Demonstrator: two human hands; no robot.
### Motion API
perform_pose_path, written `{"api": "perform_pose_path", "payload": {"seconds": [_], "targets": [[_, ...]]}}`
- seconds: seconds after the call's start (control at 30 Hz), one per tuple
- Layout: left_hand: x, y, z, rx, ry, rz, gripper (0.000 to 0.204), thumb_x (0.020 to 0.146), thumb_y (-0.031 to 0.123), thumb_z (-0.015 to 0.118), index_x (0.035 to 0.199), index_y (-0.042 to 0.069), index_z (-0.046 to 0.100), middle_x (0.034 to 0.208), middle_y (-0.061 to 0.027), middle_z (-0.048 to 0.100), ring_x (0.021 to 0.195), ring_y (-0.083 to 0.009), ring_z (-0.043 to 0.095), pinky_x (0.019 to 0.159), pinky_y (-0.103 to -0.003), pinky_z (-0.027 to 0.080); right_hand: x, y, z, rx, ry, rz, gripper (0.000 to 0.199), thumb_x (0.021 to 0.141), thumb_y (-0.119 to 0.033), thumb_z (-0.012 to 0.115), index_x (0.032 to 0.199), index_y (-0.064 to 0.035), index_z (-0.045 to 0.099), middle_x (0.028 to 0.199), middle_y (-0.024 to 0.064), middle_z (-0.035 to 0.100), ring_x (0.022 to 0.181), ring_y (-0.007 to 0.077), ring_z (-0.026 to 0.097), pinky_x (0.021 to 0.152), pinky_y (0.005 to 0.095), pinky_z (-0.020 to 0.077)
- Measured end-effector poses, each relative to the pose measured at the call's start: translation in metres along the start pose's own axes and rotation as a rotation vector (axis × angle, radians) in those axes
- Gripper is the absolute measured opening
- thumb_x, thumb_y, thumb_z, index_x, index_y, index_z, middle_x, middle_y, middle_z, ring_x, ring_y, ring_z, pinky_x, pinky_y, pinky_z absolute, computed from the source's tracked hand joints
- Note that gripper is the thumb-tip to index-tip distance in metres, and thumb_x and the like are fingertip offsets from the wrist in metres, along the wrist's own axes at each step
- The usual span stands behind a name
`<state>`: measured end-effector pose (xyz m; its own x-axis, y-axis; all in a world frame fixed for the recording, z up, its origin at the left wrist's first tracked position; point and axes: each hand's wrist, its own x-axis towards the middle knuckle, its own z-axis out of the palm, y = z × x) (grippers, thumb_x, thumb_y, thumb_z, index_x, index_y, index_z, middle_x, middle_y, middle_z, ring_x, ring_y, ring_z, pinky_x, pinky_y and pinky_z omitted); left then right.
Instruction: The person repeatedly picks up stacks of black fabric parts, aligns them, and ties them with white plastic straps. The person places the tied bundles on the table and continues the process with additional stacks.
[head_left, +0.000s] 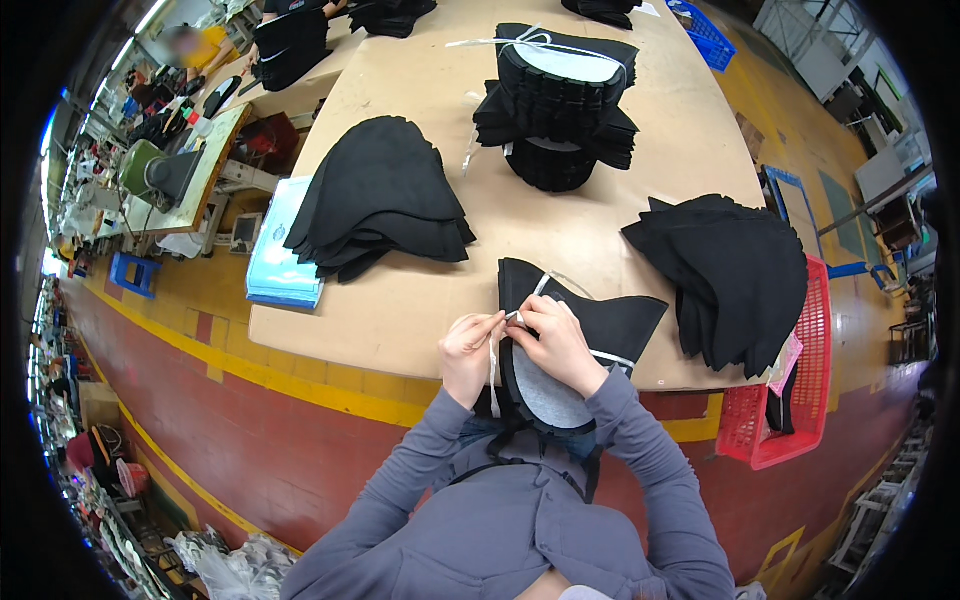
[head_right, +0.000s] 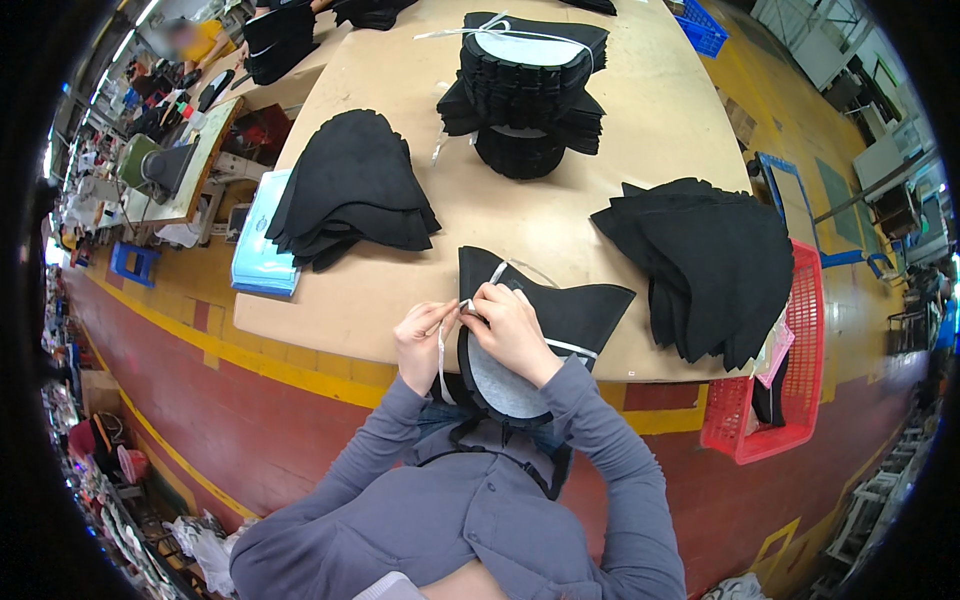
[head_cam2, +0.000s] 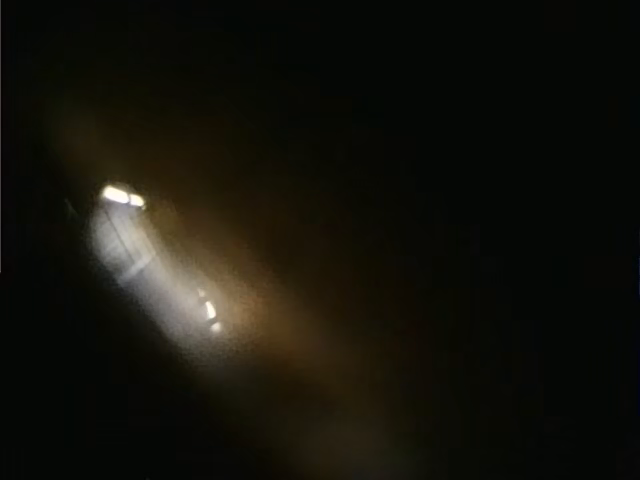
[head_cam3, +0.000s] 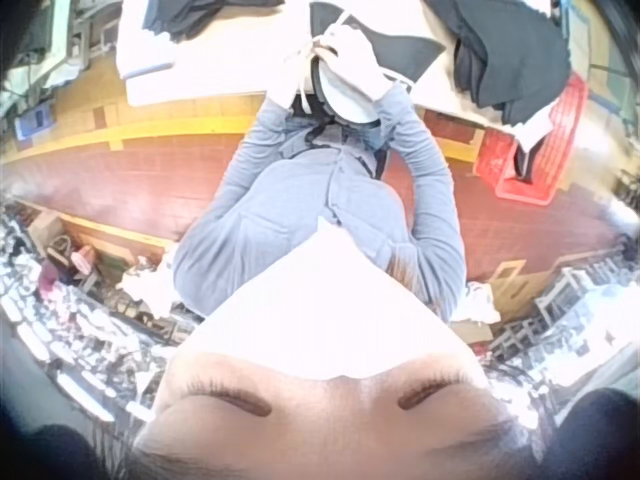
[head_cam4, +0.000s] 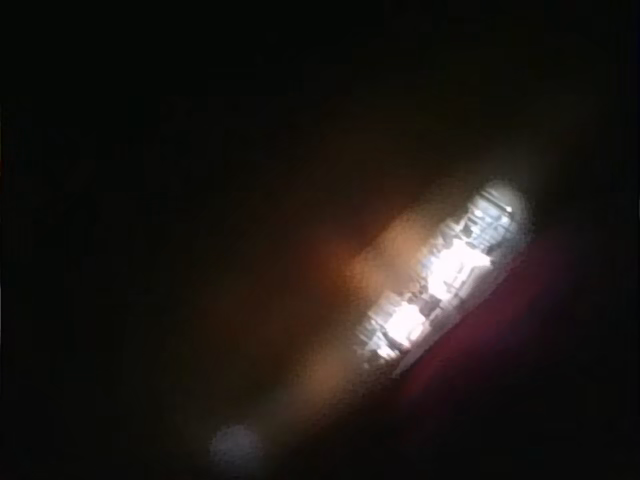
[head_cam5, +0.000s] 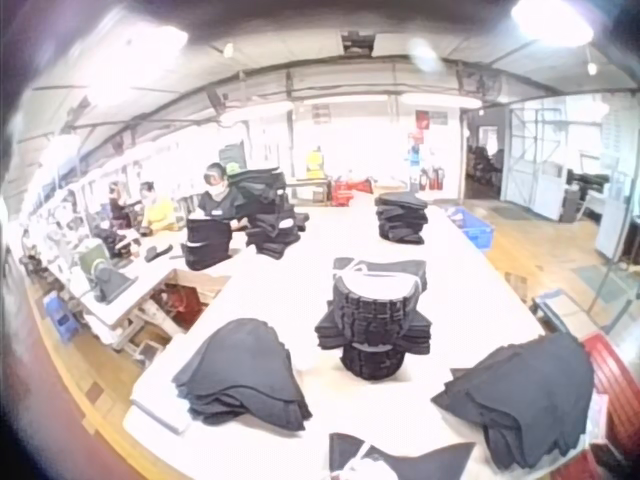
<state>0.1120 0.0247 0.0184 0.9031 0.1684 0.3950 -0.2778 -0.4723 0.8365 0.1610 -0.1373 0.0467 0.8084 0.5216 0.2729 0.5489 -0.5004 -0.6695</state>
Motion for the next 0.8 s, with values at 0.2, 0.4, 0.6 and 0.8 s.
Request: {"api": "perform_pose_path", "payload": {"seconds": [0.2, 0.4, 0.6, 0.8], "targets": [[0.006, -0.001, -0.010, 0.137, -0.113, 0.088, 0.023, 0.078, -0.003, 0.072, 0.101, 0.000, 0.074, 0.083, -0.0132, 0.068, 0.078, -0.0239, 0.065, 0.070, -0.032, 0.051, 0.001, 0.009, -0.004, 0.197, 0.032, 0.096, 0.012, 0.085, -0.009, 0.067, 0.090, 0.0014, 0.066, 0.085, 0.0109, 0.058, 0.079, 0.0275, 0.060, 0.069, 0.0342, 0.0469], [0.005, 0.003, -0.001, 0.027, -0.004, 0.047, 0.023, 0.077, -0.003, 0.070, 0.100, 0.000, 0.073, 0.085, -0.0133, 0.069, 0.081, -0.0268, 0.066, 0.072, -0.033, 0.052, 0.002, 0.007, -0.003, 0.090, -0.029, 0.017, 0.012, 0.084, -0.013, 0.067, 0.086, -0.0015, 0.064, 0.086, 0.0099, 0.057, 0.080, 0.0290, 0.059, 0.070, 0.0384, 0.0458], [0.007, 0.010, -0.002, 0.160, -0.074, 0.145, 0.020, 0.079, -0.004, 0.067, 0.098, -0.001, 0.072, 0.084, -0.0138, 0.068, 0.083, -0.0298, 0.064, 0.075, -0.036, 0.052, -0.003, 0.007, 0.004, 0.038, 0.017, 0.017, 0.012, 0.086, -0.013, 0.064, 0.086, -0.0015, 0.059, 0.091, 0.0109, 0.055, 0.081, 0.0312, 0.056, 0.071, 0.0406, 0.0436], [0.007, -0.004, -0.016, 0.044, -0.402, -0.116, 0.011, 0.091, 0.008, 0.062, 0.098, 0.001, 0.066, 0.090, -0.0072, 0.062, 0.089, -0.0222, 0.058, 0.080, -0.033, 0.047, -0.006, 0.002, -0.001, -0.014, -0.015, -0.035, 0.012, 0.086, -0.008, 0.063, 0.094, -0.0013, 0.058, 0.096, 0.0127, 0.054, 0.085, 0.0327, 0.055, 0.072, 0.0399, 0.0451]]}}
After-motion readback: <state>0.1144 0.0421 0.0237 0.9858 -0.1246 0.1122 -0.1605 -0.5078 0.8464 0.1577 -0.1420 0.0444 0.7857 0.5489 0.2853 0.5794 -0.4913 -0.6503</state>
